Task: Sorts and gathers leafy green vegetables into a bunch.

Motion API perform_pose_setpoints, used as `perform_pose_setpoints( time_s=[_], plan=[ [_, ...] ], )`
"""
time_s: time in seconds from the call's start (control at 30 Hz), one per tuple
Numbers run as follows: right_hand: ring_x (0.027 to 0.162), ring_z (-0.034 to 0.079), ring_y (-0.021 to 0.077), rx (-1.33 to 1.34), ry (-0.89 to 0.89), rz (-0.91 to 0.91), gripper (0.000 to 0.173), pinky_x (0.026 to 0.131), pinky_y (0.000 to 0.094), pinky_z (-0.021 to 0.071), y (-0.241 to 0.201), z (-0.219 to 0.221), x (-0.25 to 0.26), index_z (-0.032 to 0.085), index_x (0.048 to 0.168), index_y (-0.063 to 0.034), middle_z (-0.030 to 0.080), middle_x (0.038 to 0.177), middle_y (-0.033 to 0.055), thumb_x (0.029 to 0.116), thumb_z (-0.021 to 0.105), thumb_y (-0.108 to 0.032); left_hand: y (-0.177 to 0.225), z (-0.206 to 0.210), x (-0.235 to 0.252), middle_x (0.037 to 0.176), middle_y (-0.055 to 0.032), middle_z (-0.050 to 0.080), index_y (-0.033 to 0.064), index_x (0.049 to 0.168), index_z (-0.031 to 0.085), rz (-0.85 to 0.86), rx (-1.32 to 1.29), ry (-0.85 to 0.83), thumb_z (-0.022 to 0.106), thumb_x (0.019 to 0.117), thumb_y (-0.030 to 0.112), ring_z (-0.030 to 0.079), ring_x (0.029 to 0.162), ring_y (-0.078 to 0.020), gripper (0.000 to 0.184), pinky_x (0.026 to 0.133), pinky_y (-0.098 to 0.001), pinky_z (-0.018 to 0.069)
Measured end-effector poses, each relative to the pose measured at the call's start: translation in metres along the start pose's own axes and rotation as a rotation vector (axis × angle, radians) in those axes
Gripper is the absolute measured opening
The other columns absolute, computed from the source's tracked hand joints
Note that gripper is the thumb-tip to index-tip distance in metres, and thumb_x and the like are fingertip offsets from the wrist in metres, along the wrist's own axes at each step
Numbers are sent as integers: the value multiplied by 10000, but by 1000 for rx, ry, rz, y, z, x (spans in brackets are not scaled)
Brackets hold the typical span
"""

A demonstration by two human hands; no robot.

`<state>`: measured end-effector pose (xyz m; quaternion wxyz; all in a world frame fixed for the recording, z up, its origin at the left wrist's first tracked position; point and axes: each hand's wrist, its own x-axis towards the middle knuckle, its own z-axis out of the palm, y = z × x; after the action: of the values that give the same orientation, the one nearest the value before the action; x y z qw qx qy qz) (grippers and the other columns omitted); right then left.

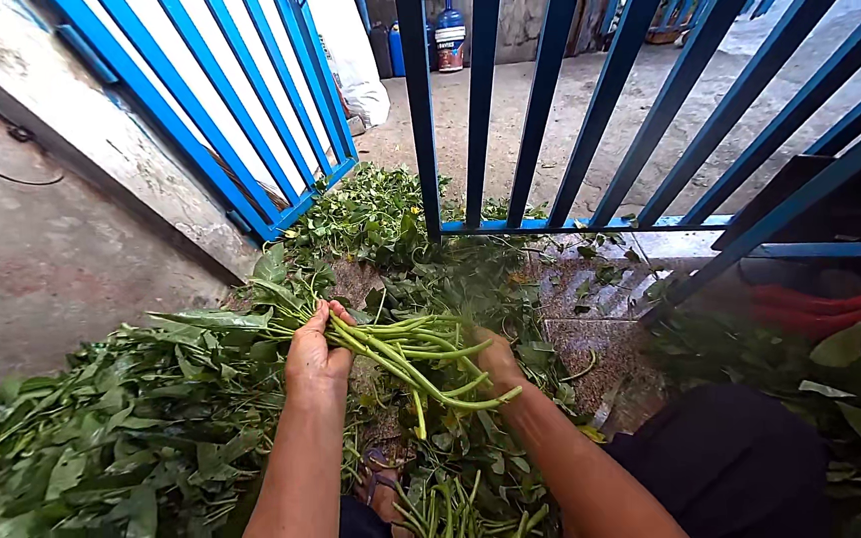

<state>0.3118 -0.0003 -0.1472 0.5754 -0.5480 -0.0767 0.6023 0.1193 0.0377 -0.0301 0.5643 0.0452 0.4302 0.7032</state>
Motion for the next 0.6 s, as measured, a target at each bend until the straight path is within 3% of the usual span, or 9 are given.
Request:
perform_pose_setpoints(
  time_s=[0.13,0.23,0.33,0.37,0.43,0.5,0.53,0.57,0.6],
  plan=[
    [445,381,51,451,-5,200,215,400,184,332,-9,10,5,524,857,-134,458,644,-29,1047,450,-201,-2,-2,3,787,-22,596,73,1034,564,-33,4,12,525,1055,109,613,614,-74,58,571,-191,565],
    [385,356,16,463,-434,209,408,363,159,290,-27,-17,-21,465,652,-184,409,515,-64,1037,380,-288,24,-10,16,763,1,597,84,1006,556,-118,-81,-56,454,1084,167,612,598,-35,153,544,-148,542],
    [476,436,-24,-41,-972,-25,347,436,159,342,-27,-57,-52,627,664,-217,513,589,-107,955,572,-398,51,-20,17,700,15,556,80,943,533,-262,-96,-219,336,1115,234,571,531,-5,303,482,-99,484],
    [499,449,-39,-256,-1090,-131,345,463,163,355,-27,-67,-62,638,683,-232,517,590,-130,955,599,-440,55,-23,18,707,9,549,74,935,529,-291,-78,-283,323,1119,235,562,523,-9,320,473,-99,473],
    [533,448,14,-717,-1262,-363,368,506,235,355,-29,-81,-70,557,651,-166,468,579,-92,978,529,-334,56,-25,17,744,-12,554,61,935,530,-299,-23,-362,335,1116,212,563,536,-23,306,471,-106,474],
    [592,533,253,-1291,-1169,-468,412,566,485,409,-23,-98,-64,573,691,-32,509,604,93,976,489,-318,55,-22,14,713,-1,559,61,930,546,-214,62,-325,353,1115,217,556,525,-16,310,471,-106,466],
    [740,625,360,-1528,-1041,-424,421,678,595,468,-14,-110,-52,646,802,-8,609,733,180,993,481,-345,55,-19,14,707,1,566,57,931,560,-124,131,-271,386,1107,198,557,528,-18,285,481,-115,474],
    [976,663,422,-1720,-917,-342,430,831,655,494,-6,-121,-38,720,985,-31,686,980,228,1031,473,-380,53,-15,15,712,-1,584,57,947,575,-23,196,-197,440,1090,171,575,540,-30,227,500,-138,504],
    [1227,583,454,-1859,-799,-227,447,975,692,460,-2,-129,-26,734,1205,-96,641,1281,232,1062,459,-419,50,-12,15,747,-16,610,55,995,588,69,228,-128,506,1062,131,608,580,-60,131,543,-182,548]
  ],
)
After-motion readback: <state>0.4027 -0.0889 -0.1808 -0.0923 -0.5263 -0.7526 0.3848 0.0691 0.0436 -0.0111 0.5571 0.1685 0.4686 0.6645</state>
